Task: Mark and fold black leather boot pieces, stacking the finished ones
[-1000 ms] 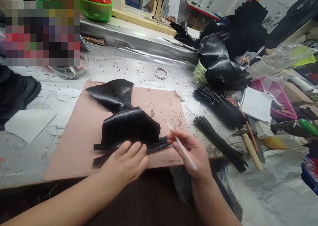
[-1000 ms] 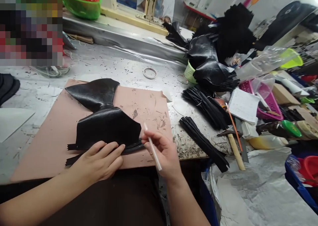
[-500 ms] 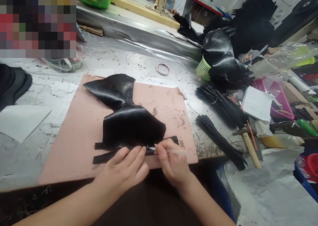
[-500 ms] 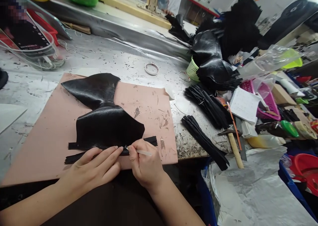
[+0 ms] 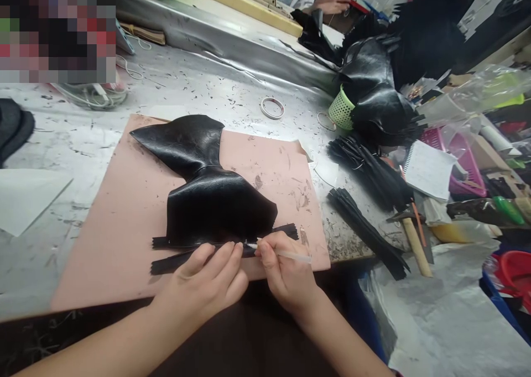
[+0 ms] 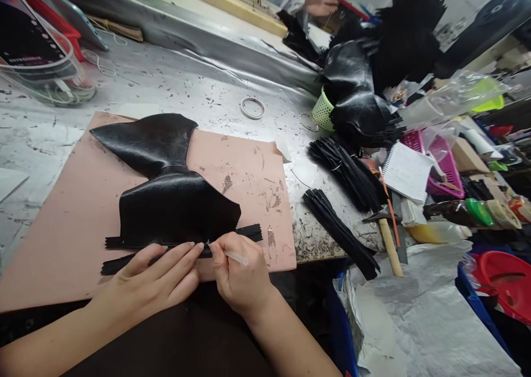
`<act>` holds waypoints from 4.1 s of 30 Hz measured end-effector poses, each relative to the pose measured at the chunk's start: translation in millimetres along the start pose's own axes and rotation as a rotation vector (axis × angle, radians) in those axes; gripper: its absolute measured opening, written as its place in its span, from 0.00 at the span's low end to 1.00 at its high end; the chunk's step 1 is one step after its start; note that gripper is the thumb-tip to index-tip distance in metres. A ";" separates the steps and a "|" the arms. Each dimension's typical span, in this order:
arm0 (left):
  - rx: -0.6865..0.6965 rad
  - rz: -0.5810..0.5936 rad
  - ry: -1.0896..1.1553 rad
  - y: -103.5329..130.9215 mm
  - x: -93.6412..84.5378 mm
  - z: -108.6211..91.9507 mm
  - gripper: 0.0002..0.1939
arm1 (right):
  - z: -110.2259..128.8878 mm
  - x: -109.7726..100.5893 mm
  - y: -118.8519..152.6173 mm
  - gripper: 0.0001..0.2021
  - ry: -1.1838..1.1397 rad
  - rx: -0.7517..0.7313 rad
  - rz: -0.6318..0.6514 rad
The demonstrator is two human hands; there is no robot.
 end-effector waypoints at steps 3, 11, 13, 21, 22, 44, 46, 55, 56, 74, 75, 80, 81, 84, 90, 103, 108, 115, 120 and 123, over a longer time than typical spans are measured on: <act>-0.005 0.007 0.007 0.6 0.0 -0.3 0.15 | -1.0 0.6 0.2 0.10 -0.003 0.004 -0.003; -0.019 0.029 0.026 2.1 0.7 -0.8 0.16 | -0.2 1.3 0.4 0.11 -0.007 -0.015 0.004; -0.018 0.031 0.033 1.9 0.2 -0.8 0.15 | 0.3 1.5 0.4 0.10 -0.012 -0.016 0.009; -0.021 0.029 0.033 3.8 2.9 -0.6 0.13 | -1.0 1.4 0.6 0.10 -0.033 -0.003 0.018; -0.019 0.029 0.029 3.6 3.2 -0.5 0.13 | -1.4 1.4 0.5 0.10 -0.034 -0.003 0.017; -0.011 0.052 0.016 1.8 1.3 0.0 0.12 | -1.8 0.4 2.2 0.10 -0.061 0.018 -0.023; -0.002 0.044 0.010 1.7 1.2 -0.1 0.12 | -2.3 0.4 2.2 0.10 -0.062 0.020 -0.021; 0.002 0.050 0.006 2.6 2.9 -0.9 0.11 | -2.5 1.0 2.9 0.10 -0.081 0.020 -0.027; 0.001 0.052 0.006 2.7 3.0 -1.0 0.11 | -2.1 1.1 3.0 0.10 -0.080 0.018 -0.024; 0.015 0.047 -0.004 5.1 4.3 -1.6 0.10 | -1.4 2.1 2.7 0.11 -0.085 0.022 0.010; 0.014 0.047 -0.007 5.1 4.4 -1.7 0.10 | -1.6 1.7 2.9 0.11 -0.089 0.024 -0.001; 0.008 0.038 0.007 3.5 3.5 -1.5 0.10 | -1.9 0.3 4.2 0.10 -0.105 0.019 -0.050; 0.002 0.036 0.011 3.1 3.2 -1.2 0.10 | -1.9 0.9 4.3 0.10 -0.103 0.018 -0.044; -0.009 0.038 0.017 2.5 2.7 -0.7 0.10 | -2.6 0.9 4.5 0.10 -0.105 0.019 -0.045; -0.002 0.034 0.015 3.1 2.4 -2.4 0.10 | -3.9 0.5 5.1 0.09 -0.107 0.024 -0.051; 0.000 0.043 0.021 1.6 1.3 -0.9 0.10 | -4.2 1.1 4.0 0.09 -0.119 0.021 -0.046; 0.020 0.045 0.010 1.1 2.3 -1.2 0.11 | -3.3 1.0 4.4 0.09 -0.104 0.021 -0.036; 0.039 0.041 0.013 0.6 3.9 -1.5 0.11 | -3.0 2.4 4.7 0.10 -0.096 0.033 -0.008; 0.045 0.053 0.013 0.8 3.5 -1.4 0.11 | -4.6 2.1 4.0 0.10 -0.111 0.048 -0.002; 0.042 0.061 0.012 0.9 3.7 -1.2 0.12 | -6.7 1.6 5.1 0.10 -0.120 0.064 -0.021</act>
Point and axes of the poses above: each hand's wrist, its own y-axis away from the middle knuckle, its own x-axis out of the palm, z = x × y, the point moved 7 cm from there along -y, towards the middle knuckle, and after that the axes turned 12 degrees about -x, right-handed, at the moved point
